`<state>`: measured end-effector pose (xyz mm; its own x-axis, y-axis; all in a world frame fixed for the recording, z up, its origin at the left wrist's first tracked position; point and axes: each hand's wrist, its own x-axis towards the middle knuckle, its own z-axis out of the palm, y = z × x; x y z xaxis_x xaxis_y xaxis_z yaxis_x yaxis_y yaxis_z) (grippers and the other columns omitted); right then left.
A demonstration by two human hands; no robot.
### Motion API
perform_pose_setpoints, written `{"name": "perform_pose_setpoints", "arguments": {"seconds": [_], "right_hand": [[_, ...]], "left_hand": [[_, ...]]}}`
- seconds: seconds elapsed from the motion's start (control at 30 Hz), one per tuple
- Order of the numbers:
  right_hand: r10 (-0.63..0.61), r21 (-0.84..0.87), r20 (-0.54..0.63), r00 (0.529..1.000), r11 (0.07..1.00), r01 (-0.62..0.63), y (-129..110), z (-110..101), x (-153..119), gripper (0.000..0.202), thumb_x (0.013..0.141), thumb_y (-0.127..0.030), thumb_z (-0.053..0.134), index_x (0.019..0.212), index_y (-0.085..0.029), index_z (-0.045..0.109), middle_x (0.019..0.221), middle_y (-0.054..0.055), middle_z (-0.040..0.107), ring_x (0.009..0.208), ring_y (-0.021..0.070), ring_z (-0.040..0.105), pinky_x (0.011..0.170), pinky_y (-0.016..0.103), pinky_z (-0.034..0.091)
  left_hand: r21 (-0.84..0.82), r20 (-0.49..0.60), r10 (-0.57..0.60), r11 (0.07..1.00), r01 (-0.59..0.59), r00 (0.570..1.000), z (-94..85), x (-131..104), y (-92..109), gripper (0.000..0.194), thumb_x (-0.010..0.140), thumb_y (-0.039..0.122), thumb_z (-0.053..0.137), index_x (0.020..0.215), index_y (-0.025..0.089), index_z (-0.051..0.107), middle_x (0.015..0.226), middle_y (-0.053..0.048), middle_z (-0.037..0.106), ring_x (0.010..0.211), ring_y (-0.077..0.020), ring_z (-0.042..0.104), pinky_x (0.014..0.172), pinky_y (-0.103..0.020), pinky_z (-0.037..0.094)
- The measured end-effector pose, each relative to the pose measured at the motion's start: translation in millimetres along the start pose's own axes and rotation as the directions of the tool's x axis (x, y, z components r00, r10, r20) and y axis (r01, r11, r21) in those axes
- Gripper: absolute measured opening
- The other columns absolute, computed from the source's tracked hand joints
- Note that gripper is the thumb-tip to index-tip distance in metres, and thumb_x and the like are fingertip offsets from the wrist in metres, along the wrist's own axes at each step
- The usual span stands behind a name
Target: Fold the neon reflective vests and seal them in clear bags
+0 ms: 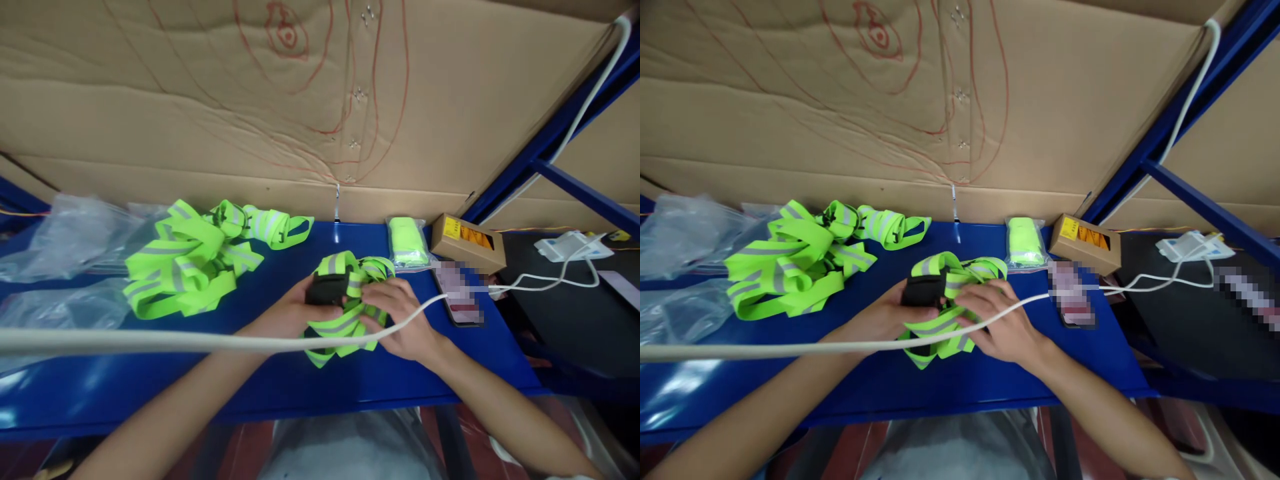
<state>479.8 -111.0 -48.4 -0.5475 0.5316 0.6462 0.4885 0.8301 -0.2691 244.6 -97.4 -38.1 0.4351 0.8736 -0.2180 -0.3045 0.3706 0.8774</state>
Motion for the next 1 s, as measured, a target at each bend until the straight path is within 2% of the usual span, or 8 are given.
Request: {"name": "perform_pose_setpoints", "arguments": {"seconds": [0.1, 0.23, 0.5, 0.57, 0.73, 0.87, 0.93, 1.0], "right_hand": [[-0.041, -0.077, 0.151, 0.988, 0.996, 0.053, -2.5, -0.9, 4.5, 0.032, 0.1, -0.023, 0.058, 0.132, -0.022, 0.054, 0.118, 0.011, 0.071, 0.109, 0.0249, 0.067, 0.09, 0.043, 0.047], [-0.057, -0.114, 0.168, 0.984, 0.99, 0.077, -2.0, -2.0, 5.8, 0.029, 0.1, -0.024, 0.057, 0.129, -0.02, 0.059, 0.104, 0.008, 0.073, 0.096, 0.0229, 0.067, 0.082, 0.041, 0.045], [-0.26, -0.047, 0.34, 0.904, 0.955, 0.292, -31.9, 8.6, -5.3, 0.03, 0.098, -0.013, 0.053, 0.118, -0.03, 0.066, 0.115, 0.002, 0.074, 0.124, 0.0214, 0.06, 0.103, 0.041, 0.048], [-0.284, -0.035, 0.333, 0.899, 0.949, 0.312, -35.7, 14.1, -6.1, 0.03, 0.098, -0.014, 0.053, 0.121, -0.027, 0.066, 0.113, 0.004, 0.074, 0.119, 0.0219, 0.063, 0.104, 0.041, 0.05], [0.034, -0.048, 0.209, 0.977, 0.999, -0.024, -23.7, 15.3, -0.2, 0.041, 0.098, -0.01, 0.048, 0.138, -0.02, 0.055, 0.12, 0.013, 0.071, 0.11, 0.0257, 0.069, 0.095, 0.044, 0.058], [0.247, 0.167, 0.165, 0.955, 0.947, -0.274, -19.2, 8.3, 2.4, 0.041, 0.102, -0.014, 0.043, 0.142, -0.021, 0.051, 0.134, 0.016, 0.065, 0.121, 0.0272, 0.066, 0.1, 0.045, 0.058], [0.327, 0.407, 0.238, 0.915, 0.821, -0.4, -22.5, 6.7, 2.1, 0.037, 0.106, -0.021, 0.042, 0.14, -0.023, 0.054, 0.127, 0.013, 0.069, 0.116, 0.0263, 0.07, 0.094, 0.044, 0.061], [0.375, 0.652, 0.414, 0.83, 0.514, -0.558, -26.0, 7.0, 1.4, 0.04, 0.108, -0.032, 0.04, 0.147, -0.028, 0.047, 0.127, 0.012, 0.069, 0.1, 0.0243, 0.076, 0.074, 0.037, 0.066]], "left_hand": [[-0.112, -0.08, 0.033, 0.993, -0.042, 0.996, 1.9, 2.0, 3.9, 0.037, 0.062, 0.018, 0.092, 0.094, 0.018, 0.072, 0.088, -0.003, 0.075, 0.079, -0.019, 0.069, 0.076, -0.028, 0.053], [-0.144, -0.12, 0.079, 0.985, -0.096, 0.99, 2.7, 6.7, 6.9, 0.035, 0.066, 0.019, 0.091, 0.096, 0.016, 0.072, 0.088, -0.003, 0.074, 0.079, -0.0174, 0.069, 0.074, -0.026, 0.053], [-0.047, -0.331, 0.283, 0.948, -0.315, 0.9, 2.3, 9.9, 9.4, 0.042, 0.067, 0.021, 0.091, 0.103, 0.017, 0.07, 0.094, -0.002, 0.076, 0.083, -0.0145, 0.069, 0.08, -0.024, 0.053], [-0.057, -0.348, 0.292, 0.942, -0.331, 0.891, 0.8, 9.2, 13.5, 0.042, 0.065, 0.021, 0.092, 0.1, 0.017, 0.069, 0.092, -0.002, 0.077, 0.082, -0.0158, 0.071, 0.078, -0.024, 0.054], [-0.116, -0.369, 0.309, 0.92, -0.374, 0.877, -4.2, 6.1, 24.9, 0.035, 0.067, 0.023, 0.09, 0.096, 0.018, 0.07, 0.086, 0.001, 0.075, 0.08, -0.0174, 0.073, 0.072, -0.024, 0.056], [-0.228, -0.343, 0.286, 0.899, -0.374, 0.895, -7.4, 4.3, 29.5, 0.026, 0.073, 0.021, 0.087, 0.094, 0.016, 0.073, 0.088, 0.0, 0.076, 0.08, -0.0128, 0.073, 0.071, -0.018, 0.057], [-0.273, -0.353, 0.272, 0.885, -0.377, 0.895, -9.6, 3.3, 32.7, 0.021, 0.077, 0.021, 0.084, 0.095, 0.016, 0.074, 0.088, -0.001, 0.076, 0.077, -0.011, 0.072, 0.071, -0.016, 0.058], [-0.303, -0.367, 0.262, 0.874, -0.381, 0.893, -13.3, 1.6, 37.3, 0.017, 0.082, 0.024, 0.081, 0.095, 0.017, 0.074, 0.087, -0.001, 0.076, 0.074, -0.0111, 0.071, 0.069, -0.017, 0.059]]}}
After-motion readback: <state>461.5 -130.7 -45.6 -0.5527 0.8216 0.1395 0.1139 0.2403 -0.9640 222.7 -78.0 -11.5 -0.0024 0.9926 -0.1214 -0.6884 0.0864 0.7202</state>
